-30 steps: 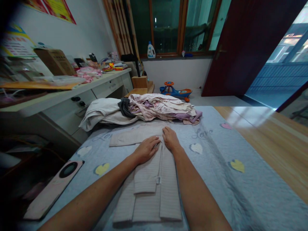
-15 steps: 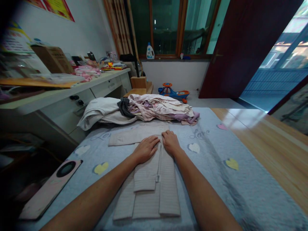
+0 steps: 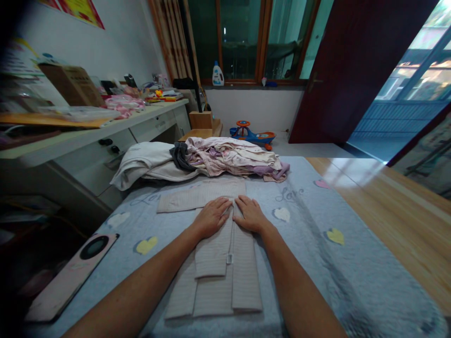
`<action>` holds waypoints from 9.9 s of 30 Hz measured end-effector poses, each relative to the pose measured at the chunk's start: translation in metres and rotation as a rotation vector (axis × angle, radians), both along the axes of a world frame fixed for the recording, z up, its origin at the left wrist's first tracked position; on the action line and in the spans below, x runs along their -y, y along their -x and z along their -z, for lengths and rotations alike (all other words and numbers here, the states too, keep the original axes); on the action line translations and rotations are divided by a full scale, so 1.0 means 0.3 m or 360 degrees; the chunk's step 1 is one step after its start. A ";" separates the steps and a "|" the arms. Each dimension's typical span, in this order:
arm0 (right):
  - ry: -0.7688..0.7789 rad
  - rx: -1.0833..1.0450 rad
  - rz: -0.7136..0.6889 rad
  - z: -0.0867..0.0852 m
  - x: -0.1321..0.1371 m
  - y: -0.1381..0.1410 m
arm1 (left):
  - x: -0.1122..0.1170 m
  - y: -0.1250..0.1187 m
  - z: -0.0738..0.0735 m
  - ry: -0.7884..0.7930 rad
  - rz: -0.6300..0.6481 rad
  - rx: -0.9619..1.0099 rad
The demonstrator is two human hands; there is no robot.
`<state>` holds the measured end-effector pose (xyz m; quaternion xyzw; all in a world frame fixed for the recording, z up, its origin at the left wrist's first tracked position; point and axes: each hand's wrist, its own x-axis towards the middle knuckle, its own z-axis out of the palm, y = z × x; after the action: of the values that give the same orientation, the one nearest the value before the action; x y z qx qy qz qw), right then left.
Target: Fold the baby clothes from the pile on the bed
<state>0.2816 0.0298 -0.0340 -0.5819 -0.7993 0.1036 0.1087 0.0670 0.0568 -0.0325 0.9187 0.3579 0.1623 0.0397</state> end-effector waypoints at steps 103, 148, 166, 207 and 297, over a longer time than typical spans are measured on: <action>-0.0127 -0.0189 0.0058 -0.157 0.161 0.011 | 0.142 -0.096 -0.007 0.0211 0.0003 -0.0215; -0.0132 0.0092 0.0111 -0.028 -0.192 0.091 | -0.114 0.378 -0.064 -0.0005 -0.1463 -0.0305; -0.0178 0.0100 -0.0022 -0.037 -0.217 0.139 | -0.172 0.500 -0.003 0.0120 -0.1604 0.0715; -0.0122 0.0147 0.0396 -0.024 -0.268 0.084 | 0.157 0.195 -0.234 0.0906 -0.0504 0.1544; -0.0146 -0.0068 0.0318 -0.002 -0.277 0.048 | 0.212 0.120 -0.169 0.1373 0.0508 0.0776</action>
<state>0.2671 0.1129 -0.0334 -0.6508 -0.7386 0.0678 0.1620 0.0311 -0.0069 0.0181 0.7974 0.2280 0.2011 0.5213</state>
